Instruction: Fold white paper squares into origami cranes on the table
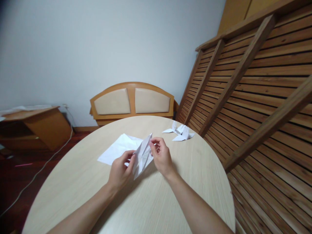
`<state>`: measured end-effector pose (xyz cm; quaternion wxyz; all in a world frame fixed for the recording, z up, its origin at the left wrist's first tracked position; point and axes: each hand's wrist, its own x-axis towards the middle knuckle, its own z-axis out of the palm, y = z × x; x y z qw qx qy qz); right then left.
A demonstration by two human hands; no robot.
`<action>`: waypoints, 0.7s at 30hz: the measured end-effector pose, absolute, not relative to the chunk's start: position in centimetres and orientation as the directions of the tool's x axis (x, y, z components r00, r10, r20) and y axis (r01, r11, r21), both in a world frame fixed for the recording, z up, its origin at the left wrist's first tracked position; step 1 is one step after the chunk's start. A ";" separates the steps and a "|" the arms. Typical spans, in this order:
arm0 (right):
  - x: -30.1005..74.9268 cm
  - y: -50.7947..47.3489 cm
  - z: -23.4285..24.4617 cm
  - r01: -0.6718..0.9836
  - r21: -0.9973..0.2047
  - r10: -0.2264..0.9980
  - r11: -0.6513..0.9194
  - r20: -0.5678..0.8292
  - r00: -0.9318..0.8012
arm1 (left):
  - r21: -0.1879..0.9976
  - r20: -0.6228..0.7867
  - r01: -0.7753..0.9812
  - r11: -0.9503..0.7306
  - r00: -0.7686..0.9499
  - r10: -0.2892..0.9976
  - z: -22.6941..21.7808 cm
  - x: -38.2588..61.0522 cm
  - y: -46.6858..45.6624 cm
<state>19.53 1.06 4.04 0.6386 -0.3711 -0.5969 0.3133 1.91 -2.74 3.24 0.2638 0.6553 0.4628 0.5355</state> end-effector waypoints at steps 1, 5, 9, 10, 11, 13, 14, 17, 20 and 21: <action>19.6 1.0 4.1 0.078 -0.842 0.838 0.534 0.539 0.083 | 0.853 0.447 0.309 -0.420 -0.015 0.895 3.3 2.0 -2.7; 19.6 0.5 4.6 0.313 -0.750 0.781 0.583 0.624 0.039 | 0.893 0.416 0.215 -0.396 -0.059 0.907 3.4 2.3 -2.6; 19.3 -0.5 5.1 0.474 -0.637 0.756 0.608 0.648 -0.098 | 0.903 0.416 0.171 -0.394 -0.118 0.902 3.4 2.5 -2.6; 19.2 -0.7 5.1 0.495 -0.621 0.757 0.608 0.641 -0.126 | 0.903 0.419 0.167 -0.396 -0.132 0.898 3.4 2.5 -2.5; 19.1 -0.9 5.2 0.514 -0.606 0.758 0.607 0.635 -0.146 | 0.903 0.420 0.161 -0.397 -0.146 0.896 3.4 2.4 -2.5; 18.9 -1.1 5.2 0.554 -0.578 0.759 0.600 0.631 -0.164 | 0.907 0.417 0.140 -0.397 -0.166 0.894 3.4 2.4 -2.4; 18.9 -1.1 5.1 0.574 -0.561 0.756 0.597 0.634 -0.166 | 0.909 0.413 0.126 -0.396 -0.170 0.895 3.4 2.4 -2.4; 18.7 -1.1 5.0 0.620 -0.505 0.737 0.601 0.651 -0.183 | 0.911 0.413 0.090 -0.403 -0.157 0.897 3.5 2.6 -2.6; 18.7 -1.0 4.9 0.637 -0.482 0.733 0.602 0.650 -0.201 | 0.915 0.402 0.068 -0.397 -0.122 0.907 3.7 2.9 -2.9; 18.7 -1.0 4.9 0.637 -0.488 0.737 0.597 0.647 -0.195 | 0.919 0.395 0.061 -0.391 -0.114 0.912 3.7 3.0 -3.0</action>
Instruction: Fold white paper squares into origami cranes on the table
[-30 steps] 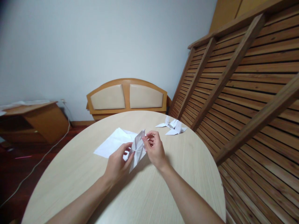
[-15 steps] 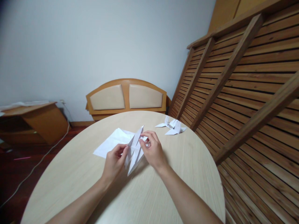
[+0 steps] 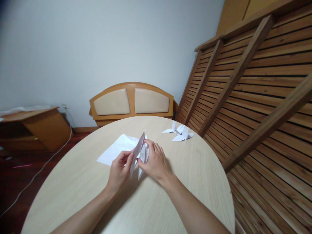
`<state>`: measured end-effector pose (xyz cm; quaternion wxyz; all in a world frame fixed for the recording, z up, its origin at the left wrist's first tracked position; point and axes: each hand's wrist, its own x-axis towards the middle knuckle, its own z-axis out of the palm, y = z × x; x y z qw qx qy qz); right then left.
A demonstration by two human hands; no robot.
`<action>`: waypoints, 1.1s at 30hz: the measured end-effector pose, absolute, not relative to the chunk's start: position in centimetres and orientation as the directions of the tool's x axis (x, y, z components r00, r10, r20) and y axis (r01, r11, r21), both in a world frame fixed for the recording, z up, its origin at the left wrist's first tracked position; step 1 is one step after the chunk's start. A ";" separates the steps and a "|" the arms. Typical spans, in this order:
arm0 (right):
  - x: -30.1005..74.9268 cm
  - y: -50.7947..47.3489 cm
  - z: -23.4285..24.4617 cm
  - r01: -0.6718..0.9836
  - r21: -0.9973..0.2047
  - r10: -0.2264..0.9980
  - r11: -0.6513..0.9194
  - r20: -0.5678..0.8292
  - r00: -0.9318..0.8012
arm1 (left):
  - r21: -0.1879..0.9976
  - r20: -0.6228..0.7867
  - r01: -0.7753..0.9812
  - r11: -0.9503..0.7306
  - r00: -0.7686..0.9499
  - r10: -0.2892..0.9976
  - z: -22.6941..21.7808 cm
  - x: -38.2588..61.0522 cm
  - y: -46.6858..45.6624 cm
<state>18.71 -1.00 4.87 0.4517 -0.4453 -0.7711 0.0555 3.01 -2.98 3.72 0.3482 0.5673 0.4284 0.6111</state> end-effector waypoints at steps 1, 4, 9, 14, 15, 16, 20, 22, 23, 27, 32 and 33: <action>18.7 -1.0 4.9 0.632 -0.497 0.738 0.595 0.649 -0.185 | 0.921 0.389 0.052 -0.386 -0.110 0.915 3.8 3.1 -3.0; 18.8 -0.8 4.8 0.582 -0.511 0.717 0.632 0.671 -0.189 | 0.925 0.379 0.013 -0.381 -0.132 0.916 3.7 3.1 -2.9; 19.1 -0.6 4.4 0.489 -0.566 0.710 0.664 0.683 -0.174 | 0.928 0.335 -0.121 -0.352 -0.141 0.932 3.4 2.9 -2.1; 19.3 -0.1 3.8 0.354 -0.656 0.716 0.666 0.696 -0.057 | 0.922 0.240 -0.306 -0.236 -0.027 0.971 3.1 3.1 -2.0; 19.4 0.0 3.7 0.329 -0.663 0.713 0.673 0.699 -0.049 | 0.915 0.201 -0.360 -0.183 0.013 0.979 3.1 3.2 -2.0; 19.4 0.0 3.7 0.311 -0.669 0.715 0.675 0.698 -0.049 | 0.901 0.166 -0.413 -0.131 0.049 0.985 3.2 3.3 -2.2; 19.6 0.0 3.8 0.239 -0.732 0.765 0.638 0.638 -0.088 | 0.851 0.104 -0.524 -0.023 0.126 0.987 3.4 3.5 -2.6; 19.6 -0.1 3.7 0.200 -0.753 0.779 0.627 0.614 -0.132 | 0.841 0.117 -0.540 -0.027 0.133 0.984 3.6 3.5 -2.7; 19.6 -0.2 3.7 0.191 -0.753 0.777 0.630 0.610 -0.157 | 0.838 0.126 -0.545 -0.032 0.134 0.983 3.7 3.5 -2.7; 19.7 -0.3 3.5 0.214 -0.727 0.757 0.653 0.614 -0.224 | 0.828 0.148 -0.558 -0.047 0.137 0.980 4.1 3.5 -2.9; 19.7 0.0 3.3 0.262 -0.708 0.755 0.656 0.613 -0.233 | 0.825 0.149 -0.562 -0.054 0.125 0.981 4.0 3.4 -2.8; 19.7 0.0 3.3 0.269 -0.706 0.755 0.656 0.616 -0.225 | 0.829 0.158 -0.556 -0.066 0.120 0.980 3.8 3.4 -2.7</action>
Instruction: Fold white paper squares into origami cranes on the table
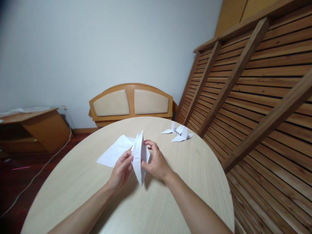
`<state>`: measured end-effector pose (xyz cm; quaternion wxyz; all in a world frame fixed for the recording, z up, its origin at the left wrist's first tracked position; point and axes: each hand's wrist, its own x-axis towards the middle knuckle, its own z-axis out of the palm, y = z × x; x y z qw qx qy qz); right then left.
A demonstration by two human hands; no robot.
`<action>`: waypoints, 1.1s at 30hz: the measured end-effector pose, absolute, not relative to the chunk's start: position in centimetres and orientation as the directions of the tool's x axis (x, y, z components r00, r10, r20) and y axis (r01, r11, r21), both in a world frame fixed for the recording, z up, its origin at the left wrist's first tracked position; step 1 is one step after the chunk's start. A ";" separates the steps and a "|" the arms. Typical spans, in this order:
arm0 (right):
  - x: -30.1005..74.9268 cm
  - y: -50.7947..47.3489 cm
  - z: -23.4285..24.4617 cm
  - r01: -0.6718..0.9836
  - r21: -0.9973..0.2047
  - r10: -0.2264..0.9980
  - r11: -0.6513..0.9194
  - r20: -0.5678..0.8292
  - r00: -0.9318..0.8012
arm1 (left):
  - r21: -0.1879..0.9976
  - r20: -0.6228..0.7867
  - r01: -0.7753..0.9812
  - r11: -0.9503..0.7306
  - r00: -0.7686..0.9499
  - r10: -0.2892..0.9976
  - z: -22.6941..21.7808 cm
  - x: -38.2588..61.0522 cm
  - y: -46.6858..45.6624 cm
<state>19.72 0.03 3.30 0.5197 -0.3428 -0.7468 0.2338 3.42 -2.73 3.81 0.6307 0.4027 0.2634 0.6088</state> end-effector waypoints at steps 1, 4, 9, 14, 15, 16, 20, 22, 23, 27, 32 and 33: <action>19.7 0.1 3.3 0.274 -0.703 0.754 0.657 0.620 -0.218 | 0.835 0.170 -0.544 -0.080 0.116 0.979 3.6 3.4 -2.6; 19.6 0.2 3.5 0.292 -0.699 0.756 0.652 0.627 -0.188 | 0.871 0.237 -0.464 -0.158 0.117 0.964 3.0 3.2 -2.4; 19.5 0.2 4.2 0.359 -0.680 0.755 0.639 0.645 -0.122 | 0.900 0.349 -0.322 -0.292 0.134 0.928 2.4 3.0 -2.3; 19.6 0.3 4.5 0.395 -0.711 0.793 0.582 0.603 -0.083 | 0.898 0.322 -0.345 -0.274 0.089 0.943 2.4 3.1 -2.1; 19.6 0.4 4.5 0.390 -0.727 0.806 0.566 0.587 -0.075 | 0.895 0.302 -0.361 -0.262 0.059 0.951 2.4 3.2 -2.1; 19.6 0.4 4.4 0.380 -0.741 0.815 0.553 0.576 -0.064 | 0.892 0.276 -0.381 -0.245 0.029 0.961 2.5 3.2 -2.0; 19.5 0.6 3.8 0.309 -0.779 0.828 0.546 0.557 -0.061 | 0.881 0.148 -0.454 -0.137 -0.012 0.989 2.9 3.1 -1.7; 19.5 0.6 3.6 0.286 -0.780 0.825 0.557 0.558 -0.085 | 0.890 0.096 -0.448 -0.088 -0.004 0.995 3.1 3.0 -1.6; 19.4 0.6 3.6 0.281 -0.769 0.814 0.575 0.572 -0.101 | 0.899 0.076 -0.433 -0.070 -0.003 0.997 3.2 3.0 -1.5; 19.4 0.4 4.1 0.409 -0.590 0.682 0.696 0.722 -0.120 | 0.929 0.057 -0.367 -0.054 -0.003 0.998 3.2 2.9 -1.5; 19.9 0.0 5.3 0.630 -0.371 0.528 0.682 0.846 -0.074 | 0.907 0.076 -0.418 -0.052 0.040 0.996 3.3 3.0 -1.8; 20.0 -0.1 5.4 0.635 -0.350 0.516 0.689 0.852 -0.090 | 0.902 0.082 -0.428 -0.055 0.045 0.996 3.3 3.0 -1.9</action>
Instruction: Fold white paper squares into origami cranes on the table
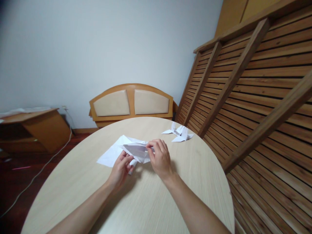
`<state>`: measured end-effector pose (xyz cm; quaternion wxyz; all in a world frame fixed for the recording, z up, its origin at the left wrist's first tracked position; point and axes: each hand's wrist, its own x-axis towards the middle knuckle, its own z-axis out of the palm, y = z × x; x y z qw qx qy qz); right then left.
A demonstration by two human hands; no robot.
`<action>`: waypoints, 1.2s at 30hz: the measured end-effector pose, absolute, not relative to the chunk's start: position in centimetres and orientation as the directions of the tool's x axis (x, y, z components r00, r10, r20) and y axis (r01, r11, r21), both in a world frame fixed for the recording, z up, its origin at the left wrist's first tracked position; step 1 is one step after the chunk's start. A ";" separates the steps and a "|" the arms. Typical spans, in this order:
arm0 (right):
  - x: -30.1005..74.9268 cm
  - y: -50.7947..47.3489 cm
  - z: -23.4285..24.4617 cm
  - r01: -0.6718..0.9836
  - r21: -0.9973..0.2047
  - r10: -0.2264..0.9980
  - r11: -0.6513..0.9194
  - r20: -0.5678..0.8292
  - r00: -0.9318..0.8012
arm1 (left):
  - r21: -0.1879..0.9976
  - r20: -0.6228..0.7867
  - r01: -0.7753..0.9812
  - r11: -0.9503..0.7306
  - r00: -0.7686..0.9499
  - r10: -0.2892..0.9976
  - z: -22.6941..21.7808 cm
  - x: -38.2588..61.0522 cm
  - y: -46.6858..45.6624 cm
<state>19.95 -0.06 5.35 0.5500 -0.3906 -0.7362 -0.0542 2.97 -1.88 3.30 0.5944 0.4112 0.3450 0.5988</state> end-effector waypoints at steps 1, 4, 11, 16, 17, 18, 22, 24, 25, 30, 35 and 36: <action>20.0 -0.1 5.4 0.633 -0.336 0.508 0.697 0.855 -0.107 | 0.898 0.087 -0.437 -0.058 0.048 0.995 3.3 3.0 -2.0; 20.0 0.0 5.1 0.620 -0.338 0.522 0.708 0.842 -0.137 | 0.889 0.084 -0.454 -0.056 0.042 0.996 3.5 3.0 -2.2; 19.8 0.0 4.4 0.502 -0.459 0.579 0.733 0.809 -0.105 | 0.850 0.069 -0.522 -0.072 -0.026 0.997 4.0 2.9 -2.0; 19.8 -0.2 3.8 0.357 -0.563 0.616 0.746 0.787 -0.046 | 0.797 0.055 -0.602 -0.058 -0.023 0.998 3.7 2.9 -1.7; 19.8 -0.1 3.7 0.324 -0.568 0.606 0.757 0.795 -0.022 | 0.791 0.055 -0.609 -0.060 -0.026 0.998 3.7 2.9 -1.7; 19.8 -0.1 3.6 0.295 -0.565 0.591 0.770 0.807 0.003 | 0.788 0.052 -0.612 -0.057 -0.025 0.998 3.7 2.9 -1.7; 19.9 0.1 3.4 0.224 -0.556 0.558 0.800 0.828 0.060 | 0.787 0.028 -0.617 -0.027 -0.008 1.000 3.8 2.9 -1.9; 20.0 0.0 3.5 0.185 -0.599 0.597 0.779 0.799 0.071 | 0.787 0.009 -0.617 -0.020 -0.021 1.000 4.0 2.9 -1.9; 20.1 -0.1 3.6 0.152 -0.633 0.629 0.759 0.773 0.078 | 0.788 -0.004 -0.615 -0.014 -0.028 1.000 4.1 2.9 -2.0; 20.4 -0.4 4.7 0.094 -0.652 0.622 0.752 0.750 0.225 | 0.786 -0.080 -0.616 0.063 0.000 0.997 4.6 2.8 -2.1; 21.0 0.1 5.5 0.183 -0.521 0.463 0.833 0.840 0.283 | 0.771 -0.062 -0.632 0.081 0.051 0.997 4.6 2.8 -2.1; 21.2 0.2 5.5 0.199 -0.512 0.451 0.836 0.846 0.282 | 0.772 -0.059 -0.631 0.080 0.054 0.997 4.5 2.8 -2.1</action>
